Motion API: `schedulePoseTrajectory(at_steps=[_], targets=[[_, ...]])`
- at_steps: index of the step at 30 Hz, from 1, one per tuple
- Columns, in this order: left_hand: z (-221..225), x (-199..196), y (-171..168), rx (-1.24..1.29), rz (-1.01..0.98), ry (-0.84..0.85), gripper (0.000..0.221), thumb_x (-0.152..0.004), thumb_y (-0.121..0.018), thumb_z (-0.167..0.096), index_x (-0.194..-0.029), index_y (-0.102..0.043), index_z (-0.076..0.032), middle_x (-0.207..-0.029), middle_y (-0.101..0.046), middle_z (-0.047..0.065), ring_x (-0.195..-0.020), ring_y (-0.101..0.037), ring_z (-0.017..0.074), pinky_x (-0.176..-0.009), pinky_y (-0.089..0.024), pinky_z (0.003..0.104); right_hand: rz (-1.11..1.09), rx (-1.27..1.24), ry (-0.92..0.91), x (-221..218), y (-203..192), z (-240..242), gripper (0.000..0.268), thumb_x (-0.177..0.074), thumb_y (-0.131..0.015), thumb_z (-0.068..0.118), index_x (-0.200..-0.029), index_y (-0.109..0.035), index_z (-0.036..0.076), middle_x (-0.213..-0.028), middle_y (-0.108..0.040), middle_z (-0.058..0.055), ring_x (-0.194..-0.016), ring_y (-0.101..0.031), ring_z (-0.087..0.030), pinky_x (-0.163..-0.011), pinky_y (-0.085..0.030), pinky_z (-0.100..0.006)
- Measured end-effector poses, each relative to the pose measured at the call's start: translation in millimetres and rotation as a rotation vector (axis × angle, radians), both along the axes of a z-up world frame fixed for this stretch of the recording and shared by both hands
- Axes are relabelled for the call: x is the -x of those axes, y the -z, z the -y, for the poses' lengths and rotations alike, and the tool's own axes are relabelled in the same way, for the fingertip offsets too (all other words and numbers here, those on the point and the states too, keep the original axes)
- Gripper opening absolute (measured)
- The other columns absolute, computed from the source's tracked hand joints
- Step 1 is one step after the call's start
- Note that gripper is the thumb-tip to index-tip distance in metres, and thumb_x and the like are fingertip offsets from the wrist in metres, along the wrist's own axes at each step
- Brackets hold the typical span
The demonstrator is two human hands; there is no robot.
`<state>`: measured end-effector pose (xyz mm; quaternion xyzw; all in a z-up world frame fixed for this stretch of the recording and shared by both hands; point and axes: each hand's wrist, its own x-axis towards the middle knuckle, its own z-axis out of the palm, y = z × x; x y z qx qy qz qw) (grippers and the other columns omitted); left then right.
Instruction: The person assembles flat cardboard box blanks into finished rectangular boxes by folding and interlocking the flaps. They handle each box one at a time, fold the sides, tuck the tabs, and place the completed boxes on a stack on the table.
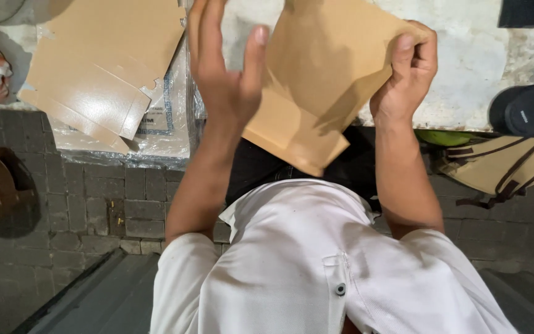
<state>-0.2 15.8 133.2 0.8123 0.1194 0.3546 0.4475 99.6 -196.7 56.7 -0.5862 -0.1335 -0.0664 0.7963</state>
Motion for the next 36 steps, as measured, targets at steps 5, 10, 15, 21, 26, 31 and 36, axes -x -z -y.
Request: schedulePoseTrajectory(at_steps=[5, 10, 15, 21, 26, 31, 36], targets=[[34.6, 11.1, -1.6, -0.323, 0.291, 0.243, 0.014, -0.094, -0.065, -0.012, -0.103, -0.055, -0.005, -0.097, -0.061, 0.013, -0.088, -0.061, 0.0315, -0.086, -0.039, 0.043, -0.131, -0.119, -0.096, 9.1, 7.0, -1.2, 0.044, -0.089, -0.079, 0.038, -0.108, -0.049, 0.012, -0.090, -0.050, -0.001, -0.080, -0.047, -0.015, -0.068, -0.043, -0.032], [50.5, 29.1, 31.8, -0.453, 0.011, 0.332, 0.031, -0.097, -0.067, -0.035, -0.112, -0.066, -0.008, -0.110, -0.065, 0.008, -0.096, -0.064, 0.0260, -0.082, -0.042, 0.039, -0.298, 0.141, -0.299, 51.9, 13.3, 1.4, 0.031, -0.091, -0.064, 0.008, -0.107, -0.038, 0.012, -0.099, -0.051, -0.009, -0.085, -0.055, -0.020, -0.069, -0.054, -0.031], [40.8, 49.6, 86.6, -0.439, -0.123, 0.354, 0.043, -0.079, -0.085, -0.023, -0.115, -0.067, -0.008, -0.110, -0.059, 0.010, -0.097, -0.057, 0.0312, -0.069, -0.046, 0.041, -0.352, 0.278, -0.649, 89.4, 41.1, 15.2, 0.036, -0.089, -0.070, 0.006, -0.117, -0.047, 0.006, -0.108, -0.061, -0.010, -0.105, -0.068, -0.028, -0.076, -0.058, -0.040], [26.6, 82.1, 108.7, -0.436, -0.028, 0.351, 0.008, -0.090, -0.069, -0.004, -0.093, -0.064, -0.008, -0.092, -0.057, 0.005, -0.081, -0.054, 0.0239, -0.073, -0.046, 0.033, -0.192, 0.434, -0.619, 67.3, 55.4, 51.7, 0.043, -0.080, -0.043, -0.025, -0.120, -0.043, -0.010, -0.111, -0.059, -0.029, -0.085, -0.069, -0.037, -0.069, -0.058, -0.045], [11.0, 100.7, 83.2, -0.436, -0.111, 0.422, 0.012, -0.088, -0.053, 0.011, -0.092, -0.059, 0.002, -0.101, -0.058, 0.016, -0.085, -0.053, 0.0315, -0.074, -0.051, 0.036, 0.668, 1.089, -0.279, 45.9, 29.8, 47.6, 0.038, -0.088, -0.070, 0.004, -0.122, -0.054, 0.004, -0.140, -0.032, -0.019, -0.133, -0.028, -0.038, -0.109, -0.035, -0.054], [-0.4, 117.6, 82.0, -0.469, -0.128, 0.445, 0.008, -0.085, -0.056, 0.009, -0.086, -0.056, 0.001, -0.101, -0.057, 0.015, -0.093, -0.057, 0.0308, -0.070, -0.052, 0.033, 0.935, 1.456, -0.510, 44.1, 24.1, 26.4, 0.064, -0.089, -0.088, 0.025, -0.144, -0.057, 0.033, -0.161, -0.031, -0.005, -0.144, -0.011, -0.035, -0.108, -0.020, -0.056], [-16.1, 129.8, 87.9, -0.431, -0.158, 0.329, 0.017, -0.092, -0.068, -0.002, -0.083, -0.054, 0.001, -0.101, -0.059, 0.014, -0.095, -0.059, 0.0329, -0.074, -0.055, 0.037, 1.051, 1.640, -0.409, 42.0, 25.0, 21.1, 0.068, -0.074, -0.079, 0.041, -0.137, -0.063, 0.024, -0.149, -0.055, 0.005, -0.131, -0.055, -0.020, -0.094, -0.031, -0.044]])
